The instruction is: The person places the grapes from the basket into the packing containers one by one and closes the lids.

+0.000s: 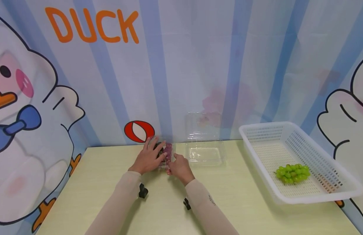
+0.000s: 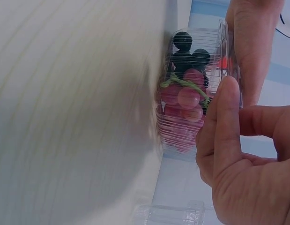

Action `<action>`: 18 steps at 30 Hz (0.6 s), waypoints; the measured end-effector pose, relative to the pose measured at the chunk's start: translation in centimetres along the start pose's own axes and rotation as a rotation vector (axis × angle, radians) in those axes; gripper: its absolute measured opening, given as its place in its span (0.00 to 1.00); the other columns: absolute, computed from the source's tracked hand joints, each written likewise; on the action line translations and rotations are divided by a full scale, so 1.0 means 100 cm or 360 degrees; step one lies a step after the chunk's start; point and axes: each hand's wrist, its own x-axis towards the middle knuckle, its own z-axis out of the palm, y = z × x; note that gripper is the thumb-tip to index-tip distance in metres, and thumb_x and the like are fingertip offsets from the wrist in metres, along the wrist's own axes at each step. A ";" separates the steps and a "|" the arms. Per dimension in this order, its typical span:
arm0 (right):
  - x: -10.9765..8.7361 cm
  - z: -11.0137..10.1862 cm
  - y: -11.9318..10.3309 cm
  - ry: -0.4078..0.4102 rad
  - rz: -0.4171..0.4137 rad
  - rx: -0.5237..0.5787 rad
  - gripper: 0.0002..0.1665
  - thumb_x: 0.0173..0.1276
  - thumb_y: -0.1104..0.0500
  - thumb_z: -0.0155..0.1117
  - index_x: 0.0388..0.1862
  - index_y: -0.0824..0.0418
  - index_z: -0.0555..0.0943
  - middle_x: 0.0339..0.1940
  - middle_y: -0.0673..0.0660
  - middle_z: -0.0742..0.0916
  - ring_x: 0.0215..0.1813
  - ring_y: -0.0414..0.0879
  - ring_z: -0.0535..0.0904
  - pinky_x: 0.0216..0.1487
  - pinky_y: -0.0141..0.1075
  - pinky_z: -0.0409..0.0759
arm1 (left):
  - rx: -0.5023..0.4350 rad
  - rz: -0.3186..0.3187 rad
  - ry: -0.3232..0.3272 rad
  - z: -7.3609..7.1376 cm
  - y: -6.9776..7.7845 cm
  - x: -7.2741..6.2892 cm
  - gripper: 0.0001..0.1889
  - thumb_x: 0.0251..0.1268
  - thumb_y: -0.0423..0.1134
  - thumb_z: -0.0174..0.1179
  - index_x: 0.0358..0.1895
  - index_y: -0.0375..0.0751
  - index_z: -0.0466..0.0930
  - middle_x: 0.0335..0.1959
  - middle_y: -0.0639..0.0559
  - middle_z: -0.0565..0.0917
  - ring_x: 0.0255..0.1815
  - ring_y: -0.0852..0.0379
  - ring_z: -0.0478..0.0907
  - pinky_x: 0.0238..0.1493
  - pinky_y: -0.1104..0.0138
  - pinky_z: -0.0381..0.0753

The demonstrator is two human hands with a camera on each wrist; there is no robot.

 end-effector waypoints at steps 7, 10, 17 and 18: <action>-0.001 -0.001 -0.001 -0.0001 -0.0013 -0.0026 0.37 0.76 0.66 0.53 0.80 0.70 0.56 0.25 0.57 0.87 0.24 0.40 0.85 0.41 0.42 0.88 | 0.0013 0.0020 0.0023 0.001 0.000 0.000 0.32 0.78 0.60 0.46 0.80 0.56 0.62 0.82 0.43 0.56 0.82 0.33 0.45 0.71 0.39 0.66; -0.001 -0.001 -0.001 0.0001 -0.0014 -0.0030 0.37 0.76 0.66 0.53 0.80 0.70 0.56 0.25 0.57 0.87 0.24 0.41 0.86 0.41 0.42 0.88 | 0.0004 0.0025 0.0020 -0.001 0.000 -0.001 0.32 0.78 0.59 0.46 0.80 0.55 0.62 0.82 0.43 0.56 0.82 0.33 0.45 0.71 0.39 0.66; 0.000 0.000 0.000 0.0006 -0.0034 -0.0063 0.38 0.73 0.69 0.53 0.80 0.71 0.57 0.24 0.57 0.87 0.23 0.40 0.85 0.38 0.40 0.88 | 0.0017 0.0032 0.0037 -0.001 0.002 -0.001 0.32 0.77 0.59 0.47 0.79 0.53 0.64 0.81 0.41 0.57 0.82 0.32 0.46 0.71 0.40 0.67; 0.000 0.000 0.001 0.0009 -0.0043 -0.0072 0.38 0.72 0.69 0.53 0.79 0.72 0.57 0.24 0.57 0.87 0.22 0.39 0.84 0.37 0.40 0.88 | 0.0021 0.0032 0.0038 -0.001 0.001 -0.001 0.32 0.77 0.59 0.47 0.79 0.53 0.64 0.81 0.41 0.57 0.82 0.32 0.46 0.71 0.40 0.67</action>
